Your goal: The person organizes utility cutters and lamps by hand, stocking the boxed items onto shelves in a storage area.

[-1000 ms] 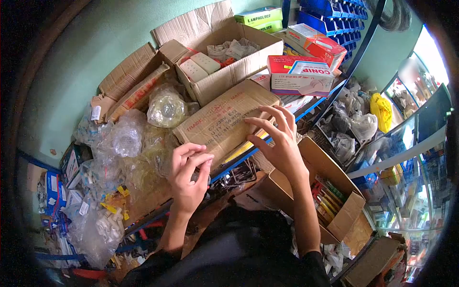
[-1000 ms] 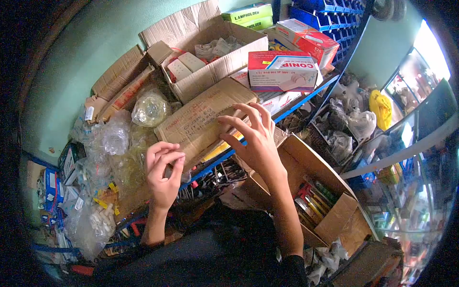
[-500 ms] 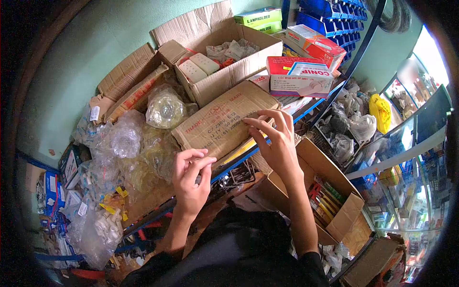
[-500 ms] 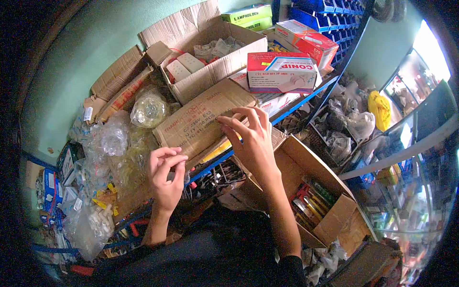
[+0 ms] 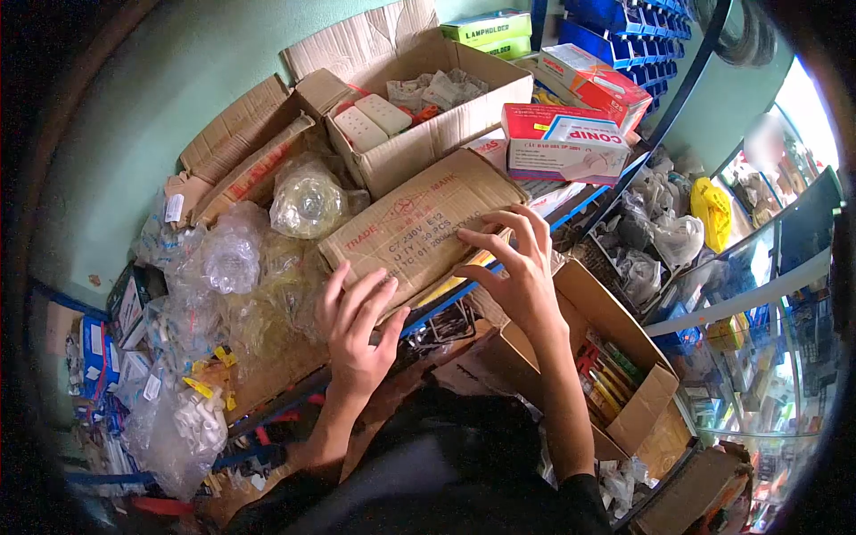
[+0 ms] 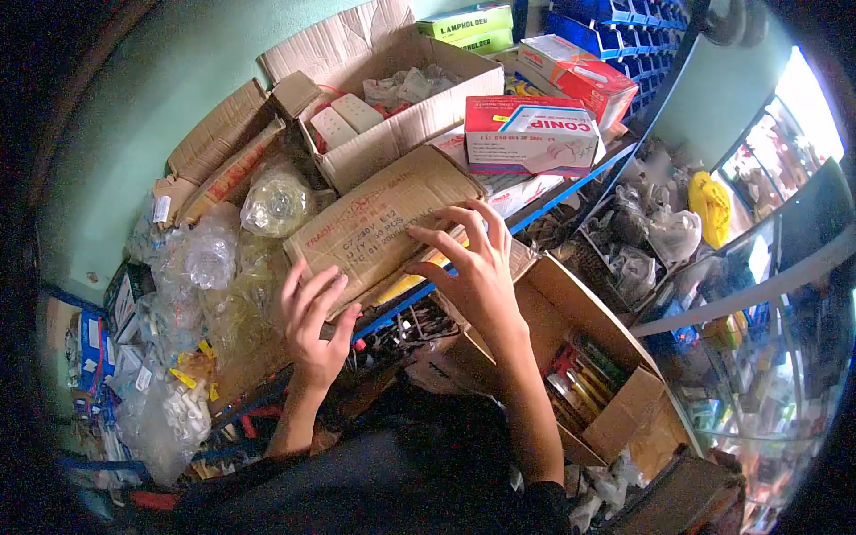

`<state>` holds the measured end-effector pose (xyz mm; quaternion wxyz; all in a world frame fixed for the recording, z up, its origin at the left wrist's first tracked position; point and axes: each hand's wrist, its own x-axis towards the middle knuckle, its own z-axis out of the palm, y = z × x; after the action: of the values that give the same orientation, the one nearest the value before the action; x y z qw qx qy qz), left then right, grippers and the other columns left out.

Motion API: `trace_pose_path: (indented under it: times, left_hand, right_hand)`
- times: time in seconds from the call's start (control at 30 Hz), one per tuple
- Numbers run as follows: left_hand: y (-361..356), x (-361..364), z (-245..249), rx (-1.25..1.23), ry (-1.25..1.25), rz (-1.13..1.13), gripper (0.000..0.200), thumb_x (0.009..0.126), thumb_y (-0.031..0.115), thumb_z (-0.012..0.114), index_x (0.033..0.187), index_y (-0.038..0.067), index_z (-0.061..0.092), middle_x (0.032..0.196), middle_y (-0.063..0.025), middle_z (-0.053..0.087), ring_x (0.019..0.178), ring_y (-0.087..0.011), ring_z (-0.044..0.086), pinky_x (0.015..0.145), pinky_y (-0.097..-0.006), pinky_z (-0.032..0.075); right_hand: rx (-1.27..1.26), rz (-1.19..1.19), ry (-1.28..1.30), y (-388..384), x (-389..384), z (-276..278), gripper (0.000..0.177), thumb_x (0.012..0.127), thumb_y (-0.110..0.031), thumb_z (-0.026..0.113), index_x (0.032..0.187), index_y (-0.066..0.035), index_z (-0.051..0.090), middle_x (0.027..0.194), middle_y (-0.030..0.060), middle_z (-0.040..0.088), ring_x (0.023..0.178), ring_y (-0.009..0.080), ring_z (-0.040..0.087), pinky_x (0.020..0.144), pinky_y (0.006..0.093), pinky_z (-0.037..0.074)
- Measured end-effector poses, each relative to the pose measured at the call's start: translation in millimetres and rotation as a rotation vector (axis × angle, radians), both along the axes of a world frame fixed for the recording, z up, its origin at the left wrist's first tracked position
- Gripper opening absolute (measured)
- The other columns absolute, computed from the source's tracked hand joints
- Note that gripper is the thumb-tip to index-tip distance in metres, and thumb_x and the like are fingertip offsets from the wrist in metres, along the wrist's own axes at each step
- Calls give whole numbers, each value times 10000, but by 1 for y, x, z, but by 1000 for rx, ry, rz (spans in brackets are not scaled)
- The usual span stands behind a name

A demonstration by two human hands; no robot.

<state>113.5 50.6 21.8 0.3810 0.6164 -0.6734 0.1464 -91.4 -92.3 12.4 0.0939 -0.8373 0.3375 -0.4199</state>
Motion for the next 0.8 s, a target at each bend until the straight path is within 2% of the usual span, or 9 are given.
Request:
trace_pose_path:
  times: [0.13,0.27,0.37,0.47,0.5,0.6,0.63,0.67,0.8]
  left_hand:
    - [-4,8,-12,-21,69,-88,350,849,127,800,1184,70,715,1245,-78,691,1292,-365,547,1065,-509,423]
    - [-7,5,-18,-60,140,-84,221,922,173,737,1121,77,724,1218,-70,699,1263,-348,568,1081,-518,401]
    - [-9,4,-19,-79,113,-63,183,952,189,703,1099,82,724,1207,-67,700,1248,-347,572,1093,-531,385]
    - [-8,9,-10,-58,62,-35,171,954,184,700,1096,93,726,1196,-61,701,1232,-350,575,1099,-539,379]
    - [-8,10,-8,-54,107,-28,172,954,195,703,1098,103,728,1195,-59,696,1239,-358,566,1103,-527,379]
    - [-4,13,-1,-17,140,-3,163,946,195,717,1084,112,735,1202,-62,684,1292,-376,512,1088,-494,405]
    - [-1,14,-2,-7,133,-22,163,939,194,726,1080,114,738,1200,-61,684,1291,-375,510,1087,-492,406]
    - [2,13,-3,2,126,-40,163,932,193,735,1075,117,740,1198,-61,683,1291,-374,507,1086,-489,407]
    - [8,14,-6,1,150,-70,166,907,196,766,1057,125,746,1179,-51,687,1289,-371,502,1089,-485,402]
  right_hand:
    - [-13,-11,-25,-1,4,-5,469,718,-328,861,1173,-286,756,1277,20,592,1346,336,441,1113,535,350]
    - [-41,-29,-46,-4,4,-13,419,720,-320,859,1126,-270,770,1255,12,603,1351,332,439,1120,535,339]
    - [-23,-10,-24,-3,4,-10,479,712,-322,872,1166,-249,740,1311,49,569,1350,355,435,1129,533,332]
    - [74,-144,-229,3,9,-12,600,734,-308,883,1284,-227,658,1385,115,507,1358,388,420,1143,533,311]
    - [142,-191,-286,3,7,-16,678,837,-317,843,1414,-162,521,1444,164,441,1355,368,432,1116,492,364]
    - [860,6,-854,-6,6,-26,633,956,-355,739,1455,-96,447,1413,149,479,1286,290,501,1056,415,429]
    - [930,-14,-800,1,3,-9,644,1033,-527,548,1474,-78,412,1382,110,499,1252,220,513,1014,429,457]
    - [1033,-61,-802,-4,0,-10,665,1027,-546,541,1490,-89,403,1363,110,504,1210,218,524,988,437,468]
    - [1082,-124,-663,-9,-4,-2,649,999,-519,610,1449,-91,422,1295,95,521,1173,217,528,925,429,493]
